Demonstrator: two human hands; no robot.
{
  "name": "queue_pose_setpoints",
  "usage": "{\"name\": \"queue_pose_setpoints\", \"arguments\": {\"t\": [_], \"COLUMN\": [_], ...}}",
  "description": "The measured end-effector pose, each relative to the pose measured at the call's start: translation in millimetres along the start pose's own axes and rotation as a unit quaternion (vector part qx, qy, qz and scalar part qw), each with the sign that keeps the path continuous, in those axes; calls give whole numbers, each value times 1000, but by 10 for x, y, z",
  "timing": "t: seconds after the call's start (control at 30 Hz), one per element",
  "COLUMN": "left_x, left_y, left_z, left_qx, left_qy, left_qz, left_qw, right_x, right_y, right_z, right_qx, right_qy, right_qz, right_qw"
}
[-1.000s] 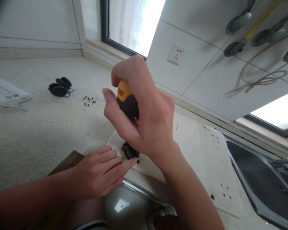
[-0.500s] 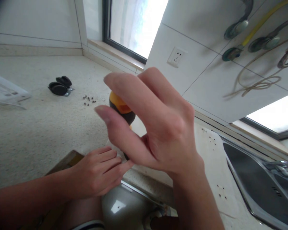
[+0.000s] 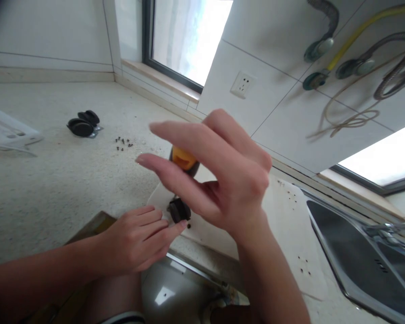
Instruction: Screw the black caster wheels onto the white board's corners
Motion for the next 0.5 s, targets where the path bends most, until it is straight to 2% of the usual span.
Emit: {"name": "queue_pose_setpoints", "arguments": {"t": [0.07,0.1,0.17,0.23,0.27,0.37,0.4,0.5], "left_x": [5,10,21,24,22,23,25,28], "left_y": [1,4,9,3,-3,-4,3,16], "left_z": [-5,-7,-11,-14,-15,-21,-22,-24], "left_qx": [-1,-3,-7,-5,-2,-2,-4,-8], "left_qy": [-1,0,4,4,2,-2,-2,0], "left_qz": [-1,-2,-5,-5,-5,-6,-8,-9], "left_qw": [1000,1000,1000,1000,1000,1000,1000,1000], "right_x": [-99,-83,56,137,88,-160,-168,87], "right_y": [65,80,84,33,19,78,90,39], "right_z": [-11,-7,0,-24,-23,-22,-22,-39], "right_qx": [-22,-23,-4,42,49,6,-7,24], "right_qy": [-72,-60,38,106,86,-42,-41,123], "right_qz": [-25,-1,61,43,13,-36,-16,72], "right_qw": [997,998,997,993,995,998,999,989]}}
Point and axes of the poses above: each hand's wrist, its own z-axis towards the middle knuckle, its own x-axis out of the palm, y = z × x, the point moved 9 cm from there along z, towards the middle knuckle, and after that the axes turned 9 degrees about -z, right-handed, at the moved point
